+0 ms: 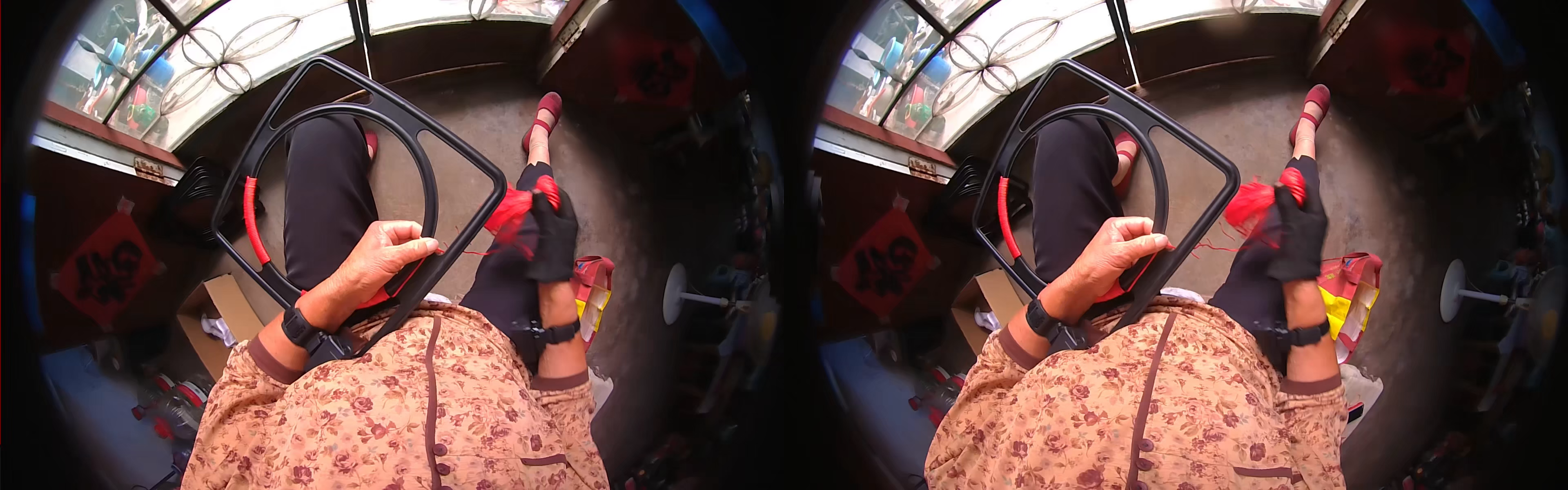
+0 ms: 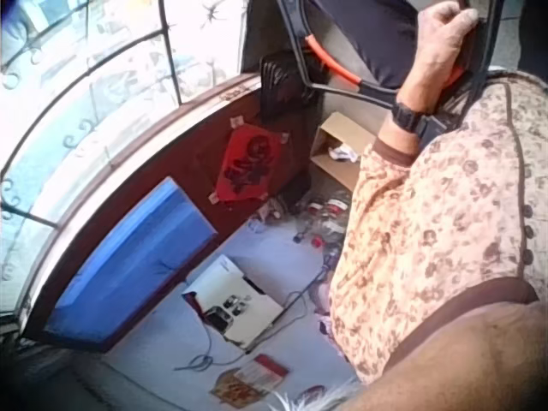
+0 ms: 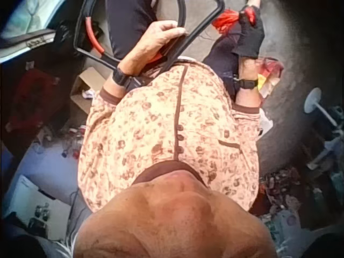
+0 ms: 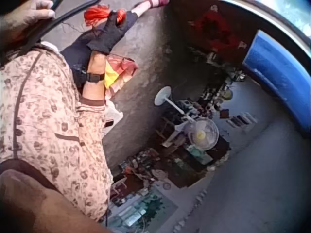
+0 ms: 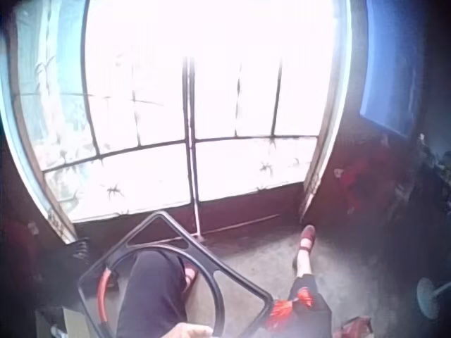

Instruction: Wrapping red decorative cord or tape tightly around the edge of a circular frame.

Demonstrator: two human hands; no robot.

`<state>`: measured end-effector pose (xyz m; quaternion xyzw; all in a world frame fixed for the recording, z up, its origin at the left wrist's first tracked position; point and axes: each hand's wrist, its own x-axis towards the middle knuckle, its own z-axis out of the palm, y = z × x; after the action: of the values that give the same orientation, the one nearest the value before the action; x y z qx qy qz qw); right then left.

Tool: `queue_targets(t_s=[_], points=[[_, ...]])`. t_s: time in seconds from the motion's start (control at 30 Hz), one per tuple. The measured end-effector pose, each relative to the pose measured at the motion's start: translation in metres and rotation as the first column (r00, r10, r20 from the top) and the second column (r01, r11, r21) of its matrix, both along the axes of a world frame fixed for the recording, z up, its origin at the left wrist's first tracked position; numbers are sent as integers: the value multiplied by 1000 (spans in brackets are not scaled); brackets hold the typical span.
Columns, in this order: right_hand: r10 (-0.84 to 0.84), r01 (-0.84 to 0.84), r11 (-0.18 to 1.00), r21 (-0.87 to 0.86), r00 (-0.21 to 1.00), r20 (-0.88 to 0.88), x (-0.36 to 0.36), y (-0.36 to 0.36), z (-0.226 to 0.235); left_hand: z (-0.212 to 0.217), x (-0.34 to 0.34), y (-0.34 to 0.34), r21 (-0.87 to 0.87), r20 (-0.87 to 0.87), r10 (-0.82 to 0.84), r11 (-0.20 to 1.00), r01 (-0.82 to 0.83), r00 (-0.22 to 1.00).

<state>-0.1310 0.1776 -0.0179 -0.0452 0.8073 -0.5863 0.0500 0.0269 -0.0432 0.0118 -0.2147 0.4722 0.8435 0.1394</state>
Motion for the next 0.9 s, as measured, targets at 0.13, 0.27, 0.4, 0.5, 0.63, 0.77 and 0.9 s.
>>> queue_targets(t_s=[0.13,0.27,0.4,0.5,0.63,0.77,0.9], points=[[377,-192,684,-704,919,116,5,-82,-42,0,-6,8,39,92,-67,997,64,993],[710,-179,551,-815,614,345,30,-112,11,-4,-7,15,-12,-8,7,1000,-8,1000],[989,380,63,-923,100,108,25,-105,4,0,-6,17,35,10,13,999,-14,1000],[984,360,-114,-926,171,-55,29,-104,-4,-15,0,13,-125,-47,-56,991,50,997],[938,102,211,-972,257,231,24,-86,-1,-13,3,10,-186,-72,-49,982,34,996],[755,-486,555,-675,635,164,6,-77,-25,-9,1,4,-187,-84,5,982,-21,996],[619,-11,472,-882,716,322,-2,-33,-48,-2,-2,-1,-220,-12,1,975,-4,1000]])
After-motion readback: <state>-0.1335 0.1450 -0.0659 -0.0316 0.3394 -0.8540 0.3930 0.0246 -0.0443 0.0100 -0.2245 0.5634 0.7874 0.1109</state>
